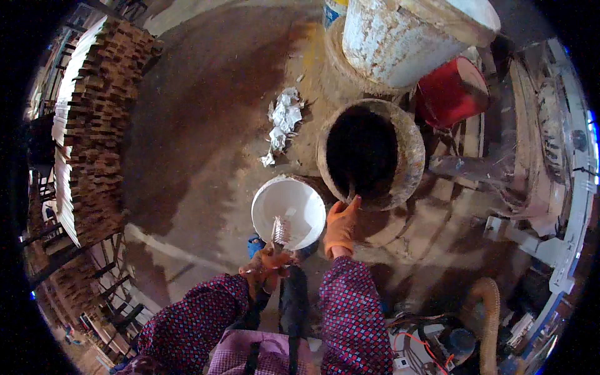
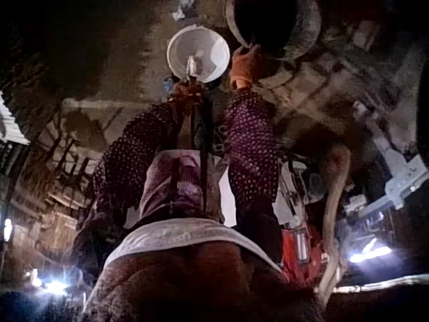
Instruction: The person mixes a white paste-like substance in a bucket using a metal tool. They scrape the sides of the bucket and add more of the white substance from the floor into the bucket. Later, they use a wooden stick to stir the mixture and then pour a dark liquid from a larger container into the bucket.
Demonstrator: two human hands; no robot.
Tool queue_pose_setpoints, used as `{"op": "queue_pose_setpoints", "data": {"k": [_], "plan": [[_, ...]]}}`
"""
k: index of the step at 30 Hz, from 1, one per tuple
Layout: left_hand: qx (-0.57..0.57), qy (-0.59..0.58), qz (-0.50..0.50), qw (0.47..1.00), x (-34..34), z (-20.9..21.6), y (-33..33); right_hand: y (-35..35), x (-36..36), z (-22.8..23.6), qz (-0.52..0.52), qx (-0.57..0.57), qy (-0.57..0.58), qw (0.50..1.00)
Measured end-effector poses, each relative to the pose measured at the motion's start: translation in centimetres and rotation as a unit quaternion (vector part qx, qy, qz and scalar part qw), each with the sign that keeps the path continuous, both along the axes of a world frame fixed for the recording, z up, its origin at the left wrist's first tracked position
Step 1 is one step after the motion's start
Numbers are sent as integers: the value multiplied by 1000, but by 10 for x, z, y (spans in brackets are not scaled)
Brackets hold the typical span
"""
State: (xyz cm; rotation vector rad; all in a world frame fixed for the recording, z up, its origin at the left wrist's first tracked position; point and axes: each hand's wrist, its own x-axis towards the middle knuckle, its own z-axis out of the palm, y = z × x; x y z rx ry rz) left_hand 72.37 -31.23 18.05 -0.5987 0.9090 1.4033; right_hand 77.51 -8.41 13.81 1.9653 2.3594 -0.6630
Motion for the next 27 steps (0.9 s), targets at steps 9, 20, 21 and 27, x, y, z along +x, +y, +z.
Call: {"op": "queue_pose_setpoints", "data": {"k": [9, 20, 21, 27], "plan": [[-34, 78, -128, 988, -8, -10, 4, 115, 25, 0, -184, -342, -18, 921], [-154, 42, 6, 987, 10, -25, 16, 165, -35, -22, -27, -451, -74, 889], [-156, 58, -18, 986, -10, 17, 65, 179, -32, -25, 205, -339, -174, 902], [-163, 123, -28, 979, -37, 62, 135, 231, -37, -76, 419, -85, -198, 882]]}}
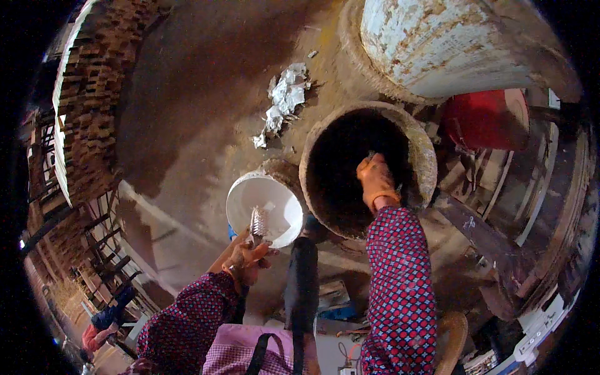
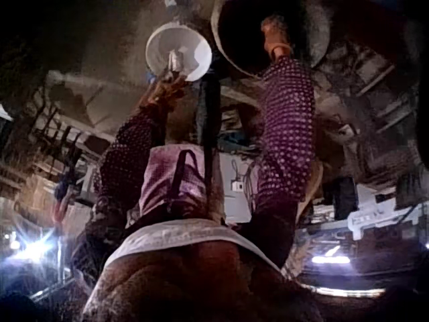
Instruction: The person mixes a white paste-like substance in a bucket using a metal tool. They scrape the sides of the bucket and add more of the white substance from the floor into the bucket. Later, they use a wooden stick to stir the mixture and then pour a dark liquid from a larger container into the bucket.
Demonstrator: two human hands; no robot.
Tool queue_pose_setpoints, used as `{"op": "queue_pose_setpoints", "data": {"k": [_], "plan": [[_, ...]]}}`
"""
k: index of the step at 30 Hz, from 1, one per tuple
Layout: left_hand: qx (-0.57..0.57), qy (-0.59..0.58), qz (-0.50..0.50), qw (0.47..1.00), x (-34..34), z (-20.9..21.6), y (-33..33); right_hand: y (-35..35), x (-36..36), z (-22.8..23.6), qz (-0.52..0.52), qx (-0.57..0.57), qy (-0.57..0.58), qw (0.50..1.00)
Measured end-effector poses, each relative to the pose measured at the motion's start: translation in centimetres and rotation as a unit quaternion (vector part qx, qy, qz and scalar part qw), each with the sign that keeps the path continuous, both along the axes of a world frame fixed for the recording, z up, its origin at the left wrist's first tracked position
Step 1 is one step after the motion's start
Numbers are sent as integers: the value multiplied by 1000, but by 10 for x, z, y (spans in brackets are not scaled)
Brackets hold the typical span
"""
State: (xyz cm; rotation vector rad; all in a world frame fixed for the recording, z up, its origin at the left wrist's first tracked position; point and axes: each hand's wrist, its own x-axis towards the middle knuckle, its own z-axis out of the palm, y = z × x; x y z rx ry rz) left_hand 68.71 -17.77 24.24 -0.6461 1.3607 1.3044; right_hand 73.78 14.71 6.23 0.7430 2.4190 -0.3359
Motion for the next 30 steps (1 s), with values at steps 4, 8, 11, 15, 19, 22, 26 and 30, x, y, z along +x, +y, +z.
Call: {"op": "queue_pose_setpoints", "data": {"k": [4, 8, 11, 15, 19, 22, 26, 30], "plan": [[-49, -41, 72, 995, 35, -53, -26, 15, 1, -6, -279, -108, 160, 940], [38, 105, -84, 990, 69, -107, -82, -5, 27, 30, -365, -138, 165, 906], [-50, -22, 21, 998, 39, -57, -44, -20, 52, 48, -474, -230, 136, 839], [-54, -75, 115, 989, 49, -79, -61, -34, 56, 49, -588, -288, 100, 749], [-73, -43, 142, 986, 49, -79, -76, -61, 39, 10, -477, -200, 36, 855], [-39, -22, 105, 994, 28, -56, -50, -46, 48, -52, -489, -171, -44, 854], [3, -28, 72, 997, 22, -57, -31, -9, 115, -119, -664, -398, 117, 622], [-65, -7, 88, 994, 69, -98, -97, -42, 72, -21, -785, -513, 140, 317]]}}
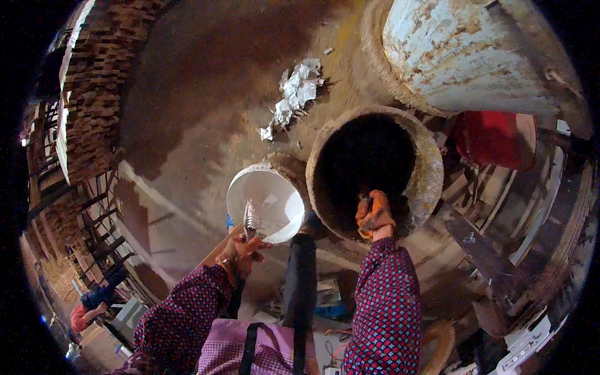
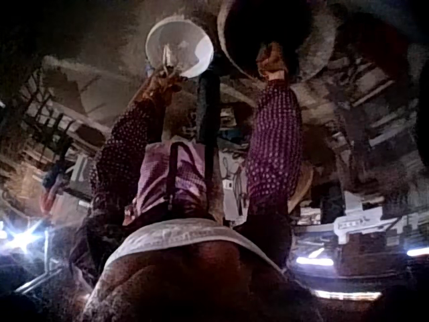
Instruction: The person mixes a white paste-like substance in a bucket using a metal tool. They scrape the sides of the bucket and add more of the white substance from the floor into the bucket. Later, they use a wooden stick to stir the mixture and then pour a dark liquid from a larger container into the bucket.
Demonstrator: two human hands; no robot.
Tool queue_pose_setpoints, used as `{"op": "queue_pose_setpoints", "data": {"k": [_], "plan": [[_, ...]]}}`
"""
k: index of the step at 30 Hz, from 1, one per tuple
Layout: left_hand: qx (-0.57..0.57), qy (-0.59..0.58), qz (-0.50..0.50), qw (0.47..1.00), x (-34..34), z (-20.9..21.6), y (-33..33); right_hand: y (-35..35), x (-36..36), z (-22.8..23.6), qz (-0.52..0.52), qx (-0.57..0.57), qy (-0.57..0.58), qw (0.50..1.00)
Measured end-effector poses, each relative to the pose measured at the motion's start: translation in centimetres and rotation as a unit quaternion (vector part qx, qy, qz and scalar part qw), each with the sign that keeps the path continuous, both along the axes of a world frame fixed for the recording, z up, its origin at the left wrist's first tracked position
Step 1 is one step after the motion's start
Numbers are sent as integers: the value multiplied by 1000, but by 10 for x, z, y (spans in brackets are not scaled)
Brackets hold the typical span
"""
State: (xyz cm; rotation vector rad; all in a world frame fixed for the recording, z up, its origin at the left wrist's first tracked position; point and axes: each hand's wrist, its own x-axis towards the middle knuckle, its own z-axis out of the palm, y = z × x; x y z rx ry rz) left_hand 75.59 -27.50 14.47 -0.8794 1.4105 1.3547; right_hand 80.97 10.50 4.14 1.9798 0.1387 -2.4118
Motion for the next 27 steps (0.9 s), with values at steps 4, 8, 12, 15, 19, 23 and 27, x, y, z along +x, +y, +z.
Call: {"op": "queue_pose_setpoints", "data": {"k": [4, 8, 12, 15, 19, 23, 27], "plan": [[-5, 18, -27, 999, -10, 18, 26, 11, 9, 42, 46, 7, 47, 998], [31, 9, -26, 999, -12, 30, 31, 20, 31, 58, 52, 26, 72, 996], [28, 4, -85, 996, -10, 22, 7, 18, 18, 94, -8, -43, 36, 998], [53, -48, -26, 997, -21, 43, 16, 5, 3, 159, 91, 48, -10, 995], [82, -30, -75, 993, -28, 57, -1, -25, 5, 211, 86, 65, 21, 994], [123, 26, -58, 990, -26, 75, -7, -65, 13, 254, 88, 84, -33, 992], [158, 12, -67, 985, -46, 100, -23, -133, 28, 256, 113, 85, -26, 990]]}}
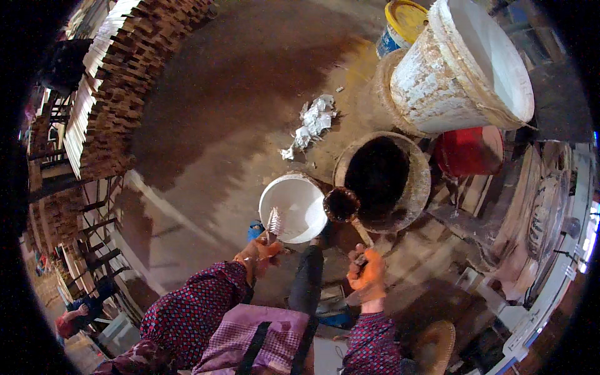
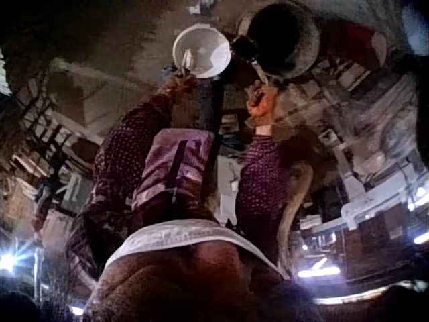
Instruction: The person mixes a white paste-like substance in a bucket using a metal tool. They scrape the sides of the bucket and add more of the white substance from the floor into the bucket. Later, they use a wooden stick to stir the mixture and then pour a dark liquid from a larger container into the bucket.
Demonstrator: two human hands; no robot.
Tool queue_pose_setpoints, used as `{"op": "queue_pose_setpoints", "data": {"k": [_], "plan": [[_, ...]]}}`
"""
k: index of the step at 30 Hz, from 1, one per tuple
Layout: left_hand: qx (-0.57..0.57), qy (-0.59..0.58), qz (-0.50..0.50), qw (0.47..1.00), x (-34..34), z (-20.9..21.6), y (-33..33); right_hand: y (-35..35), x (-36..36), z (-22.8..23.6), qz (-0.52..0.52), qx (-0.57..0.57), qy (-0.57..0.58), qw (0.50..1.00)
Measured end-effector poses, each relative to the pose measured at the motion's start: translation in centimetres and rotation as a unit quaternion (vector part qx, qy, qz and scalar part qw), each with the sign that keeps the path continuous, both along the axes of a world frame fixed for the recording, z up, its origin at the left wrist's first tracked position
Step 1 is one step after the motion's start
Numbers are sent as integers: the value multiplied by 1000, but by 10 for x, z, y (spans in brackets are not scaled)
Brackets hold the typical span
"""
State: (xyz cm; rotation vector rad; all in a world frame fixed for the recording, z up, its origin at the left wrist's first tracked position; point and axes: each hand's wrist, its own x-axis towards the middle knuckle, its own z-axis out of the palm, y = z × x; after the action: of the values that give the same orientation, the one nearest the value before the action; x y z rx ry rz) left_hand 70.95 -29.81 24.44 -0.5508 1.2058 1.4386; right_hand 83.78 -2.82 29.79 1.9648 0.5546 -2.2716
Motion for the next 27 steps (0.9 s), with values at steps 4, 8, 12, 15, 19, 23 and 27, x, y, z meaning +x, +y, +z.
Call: {"op": "queue_pose_setpoints", "data": {"k": [4, 8, 12, 15, 19, 23, 27], "plan": [[-26, -54, -53, 997, -4, -14, -24, -95, -16, -35, 47, 121, -48, 990], [-1, -124, -11, 992, -1, -45, -37, -168, -8, -121, 213, 403, -71, 887], [-63, -68, -120, 988, -10, -39, -27, -191, -13, -149, 339, 500, -146, 783], [13, -59, -74, 995, 0, -63, -41, -205, -13, -145, 302, 553, -90, 771], [-32, -122, -55, 991, -3, -55, -41, -203, -2, -143, 208, 464, -10, 861], [-53, -136, -34, 989, -3, -58, -38, -190, 0, -140, 9, 224, -24, 974], [-59, -79, -62, 993, 8, -73, -29, -147, 17, -139, -116, -13, 47, 992]]}}
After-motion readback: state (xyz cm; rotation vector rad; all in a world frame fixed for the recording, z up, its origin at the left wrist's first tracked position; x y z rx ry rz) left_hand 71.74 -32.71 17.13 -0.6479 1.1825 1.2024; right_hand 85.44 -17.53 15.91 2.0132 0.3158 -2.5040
